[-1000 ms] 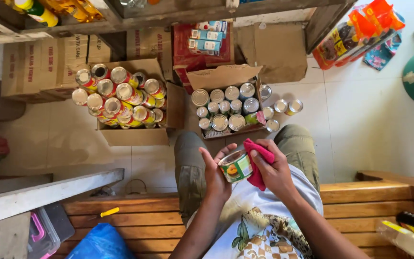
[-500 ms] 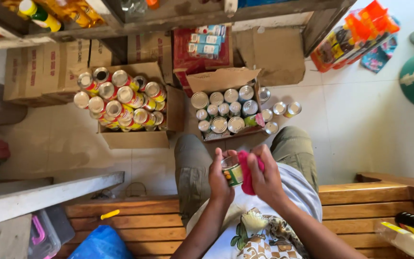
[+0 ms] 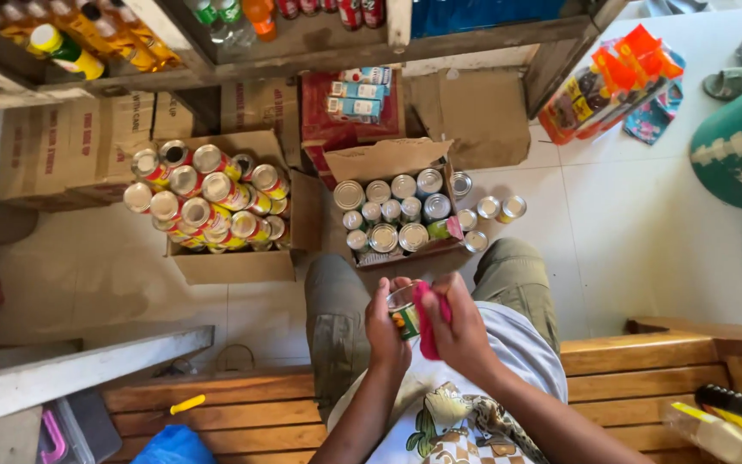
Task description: Cleaning canned goods with a cloth and organizing them on the shelf.
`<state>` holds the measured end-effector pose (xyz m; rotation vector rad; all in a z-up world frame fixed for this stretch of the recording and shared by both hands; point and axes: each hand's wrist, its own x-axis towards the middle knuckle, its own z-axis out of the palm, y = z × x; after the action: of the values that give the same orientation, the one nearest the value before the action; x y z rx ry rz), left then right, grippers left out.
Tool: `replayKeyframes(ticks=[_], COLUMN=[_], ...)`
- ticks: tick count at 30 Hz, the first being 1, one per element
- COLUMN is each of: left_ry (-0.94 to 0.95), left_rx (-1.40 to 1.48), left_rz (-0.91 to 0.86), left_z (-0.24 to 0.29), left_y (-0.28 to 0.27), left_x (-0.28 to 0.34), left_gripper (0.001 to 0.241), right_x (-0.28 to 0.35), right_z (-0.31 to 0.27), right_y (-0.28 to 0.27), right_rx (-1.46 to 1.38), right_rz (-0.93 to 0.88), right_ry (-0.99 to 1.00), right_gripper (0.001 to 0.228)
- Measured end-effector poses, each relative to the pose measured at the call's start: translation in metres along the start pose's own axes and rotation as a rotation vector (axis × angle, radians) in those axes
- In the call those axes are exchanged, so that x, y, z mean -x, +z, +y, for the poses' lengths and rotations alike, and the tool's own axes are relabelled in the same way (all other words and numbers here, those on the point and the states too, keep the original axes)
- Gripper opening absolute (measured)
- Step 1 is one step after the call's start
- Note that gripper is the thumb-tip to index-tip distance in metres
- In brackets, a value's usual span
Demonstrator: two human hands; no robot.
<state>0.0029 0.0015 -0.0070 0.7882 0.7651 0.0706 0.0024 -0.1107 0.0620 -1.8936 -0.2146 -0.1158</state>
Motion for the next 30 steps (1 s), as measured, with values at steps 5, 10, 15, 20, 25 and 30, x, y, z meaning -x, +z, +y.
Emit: replayKeyframes(ticks=[5, 10, 15, 20, 25, 30], left_ry=[0.1, 0.156, 0.135, 0.153, 0.147, 0.163], left_rx=[-0.127, -0.141, -0.025, -0.07, -0.05, -0.061], left_rz=[-0.041, -0.006, -0.037, -0.066, -0.03, -0.044], left_z=[0.017, 0.039, 0.021, 0.023, 0.03, 0.027], left_y=[0.011, 0.029, 0.017, 0.017, 0.021, 0.021], left_x=[0.012, 0.021, 0.013, 0.012, 0.012, 0.018], left_gripper=[0.04, 0.045, 0.044, 0.06, 0.06, 0.055], right_x=[-0.018, -0.009, -0.009, -0.019, 0.003, -0.019], right_z=[0.037, -0.003, 0.022, 0.028, -0.006, 0.005], right_y=[0.006, 0.006, 0.008, 0.002, 0.01, 0.005], right_rx=[-0.037, -0.121, -0.106, -0.087, -0.124, -0.08], right_rz=[0.041, 0.095, 0.076, 0.04, 0.027, 0.064], right_ry=[0.425, 0.233, 0.109, 0.285, 0.188, 0.2], right_gripper=[0.022, 0.016, 0.018, 0.019, 0.015, 0.017])
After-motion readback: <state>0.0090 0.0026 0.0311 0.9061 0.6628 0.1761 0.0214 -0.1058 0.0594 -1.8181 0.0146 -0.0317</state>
